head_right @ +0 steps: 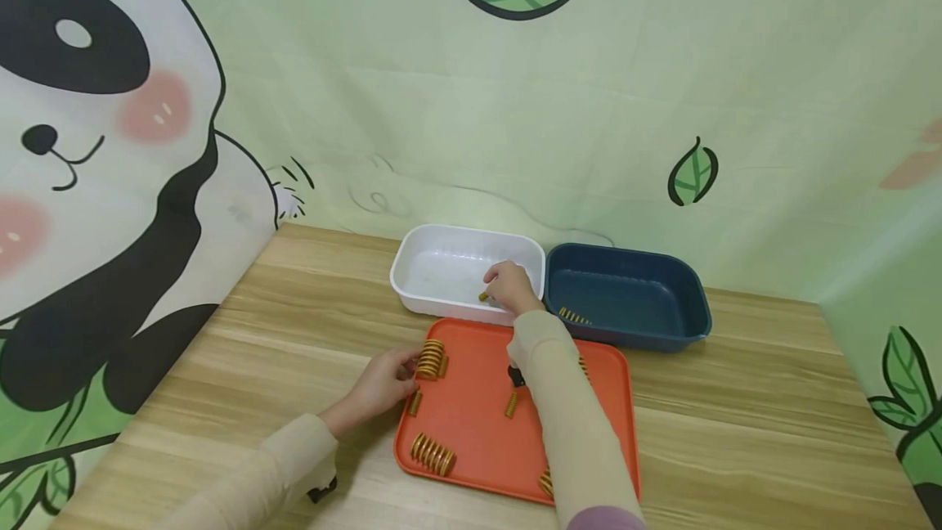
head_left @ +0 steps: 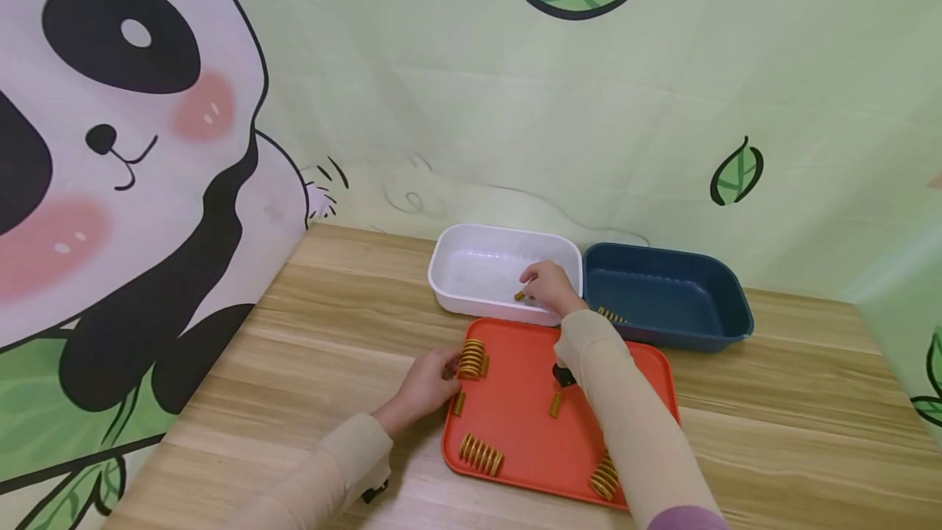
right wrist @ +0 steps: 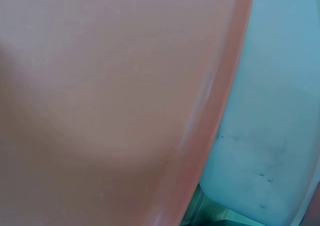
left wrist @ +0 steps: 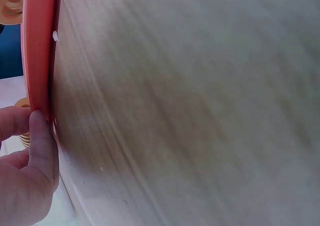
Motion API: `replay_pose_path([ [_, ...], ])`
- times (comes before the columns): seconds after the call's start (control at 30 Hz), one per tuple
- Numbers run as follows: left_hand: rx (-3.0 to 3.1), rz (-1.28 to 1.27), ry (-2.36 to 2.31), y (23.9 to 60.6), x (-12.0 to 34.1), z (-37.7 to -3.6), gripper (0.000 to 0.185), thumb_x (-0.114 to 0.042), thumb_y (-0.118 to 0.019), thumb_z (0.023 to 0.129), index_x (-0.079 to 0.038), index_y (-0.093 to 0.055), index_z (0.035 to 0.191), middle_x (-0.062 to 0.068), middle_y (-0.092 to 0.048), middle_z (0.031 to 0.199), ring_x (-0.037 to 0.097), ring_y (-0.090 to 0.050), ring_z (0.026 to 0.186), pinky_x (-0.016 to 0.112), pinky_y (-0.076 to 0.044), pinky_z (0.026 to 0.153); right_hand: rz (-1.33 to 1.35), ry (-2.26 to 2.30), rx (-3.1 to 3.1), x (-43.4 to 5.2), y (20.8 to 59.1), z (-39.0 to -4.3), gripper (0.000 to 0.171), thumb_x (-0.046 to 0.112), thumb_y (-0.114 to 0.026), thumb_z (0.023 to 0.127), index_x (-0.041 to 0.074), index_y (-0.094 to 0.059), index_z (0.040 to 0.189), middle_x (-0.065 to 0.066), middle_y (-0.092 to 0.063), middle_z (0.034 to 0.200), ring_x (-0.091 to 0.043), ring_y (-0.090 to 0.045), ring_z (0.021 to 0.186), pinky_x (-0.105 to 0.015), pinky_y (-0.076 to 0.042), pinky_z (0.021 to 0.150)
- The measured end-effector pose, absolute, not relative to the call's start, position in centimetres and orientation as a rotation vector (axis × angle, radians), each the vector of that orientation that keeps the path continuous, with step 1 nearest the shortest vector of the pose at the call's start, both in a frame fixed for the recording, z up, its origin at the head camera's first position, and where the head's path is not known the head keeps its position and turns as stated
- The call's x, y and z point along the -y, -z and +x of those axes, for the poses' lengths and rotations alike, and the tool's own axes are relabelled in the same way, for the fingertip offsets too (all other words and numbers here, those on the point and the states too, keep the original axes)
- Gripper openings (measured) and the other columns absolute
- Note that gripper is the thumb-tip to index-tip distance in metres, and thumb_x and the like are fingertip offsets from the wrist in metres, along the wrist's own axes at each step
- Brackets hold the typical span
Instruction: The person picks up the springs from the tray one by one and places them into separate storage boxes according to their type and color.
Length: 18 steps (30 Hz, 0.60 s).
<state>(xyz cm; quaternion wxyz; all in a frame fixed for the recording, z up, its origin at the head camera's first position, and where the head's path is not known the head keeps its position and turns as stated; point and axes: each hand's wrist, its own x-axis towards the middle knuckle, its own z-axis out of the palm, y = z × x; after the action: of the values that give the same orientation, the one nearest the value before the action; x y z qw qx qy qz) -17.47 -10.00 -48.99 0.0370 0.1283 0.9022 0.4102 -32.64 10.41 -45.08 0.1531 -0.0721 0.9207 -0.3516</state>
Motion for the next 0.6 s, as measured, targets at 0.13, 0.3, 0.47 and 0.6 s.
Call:
replay_pose_path([
  [0.13,-2.766,0.389,-1.258,49.01,9.94,-17.54,0.047,0.005,-0.059,0.069,0.002,-0.055,0.115,0.009,-0.060,0.083,0.014,-0.056,0.072,0.022,-0.047,0.062,-0.190,1.000,-2.647,-10.39,45.15,-32.73,0.023,0.002,-0.053,0.078,-0.002,-0.062,0.099,-0.015,-0.061,0.089,-0.021,-0.052,0.073,-0.024,-0.043,0.065],
  [0.3,-2.772,0.396,-1.257,49.04,10.00,-17.53,0.047,0.005,-0.059,0.069,0.002,-0.055,0.115,0.010,-0.060,0.083,0.015,-0.056,0.073,0.022,-0.047,0.062,-0.182,0.992,-2.663,-10.34,45.27,-32.75,0.023,0.002,-0.052,0.078,-0.003,-0.062,0.099,-0.014,-0.061,0.086,-0.021,-0.052,0.073,-0.024,-0.043,0.065],
  [0.47,-2.772,0.393,-1.249,49.01,10.00,-17.54,0.047,0.005,-0.060,0.069,0.002,-0.055,0.116,0.010,-0.060,0.084,0.015,-0.056,0.073,0.022,-0.047,0.062,-0.186,0.987,-2.673,-10.37,45.38,-32.73,0.022,0.001,-0.052,0.077,-0.002,-0.062,0.096,-0.013,-0.060,0.086,-0.021,-0.050,0.074,-0.023,-0.041,0.064],
  [0.6,-2.770,0.391,-1.241,48.94,9.96,-17.56,0.048,0.005,-0.060,0.070,0.002,-0.054,0.117,0.010,-0.060,0.084,0.015,-0.056,0.074,0.023,-0.048,0.062,-0.162,0.999,-2.645,-10.37,45.33,-32.63,0.023,0.001,-0.053,0.076,-0.001,-0.061,0.097,-0.012,-0.059,0.090,-0.021,-0.049,0.076,-0.024,-0.041,0.064],
])
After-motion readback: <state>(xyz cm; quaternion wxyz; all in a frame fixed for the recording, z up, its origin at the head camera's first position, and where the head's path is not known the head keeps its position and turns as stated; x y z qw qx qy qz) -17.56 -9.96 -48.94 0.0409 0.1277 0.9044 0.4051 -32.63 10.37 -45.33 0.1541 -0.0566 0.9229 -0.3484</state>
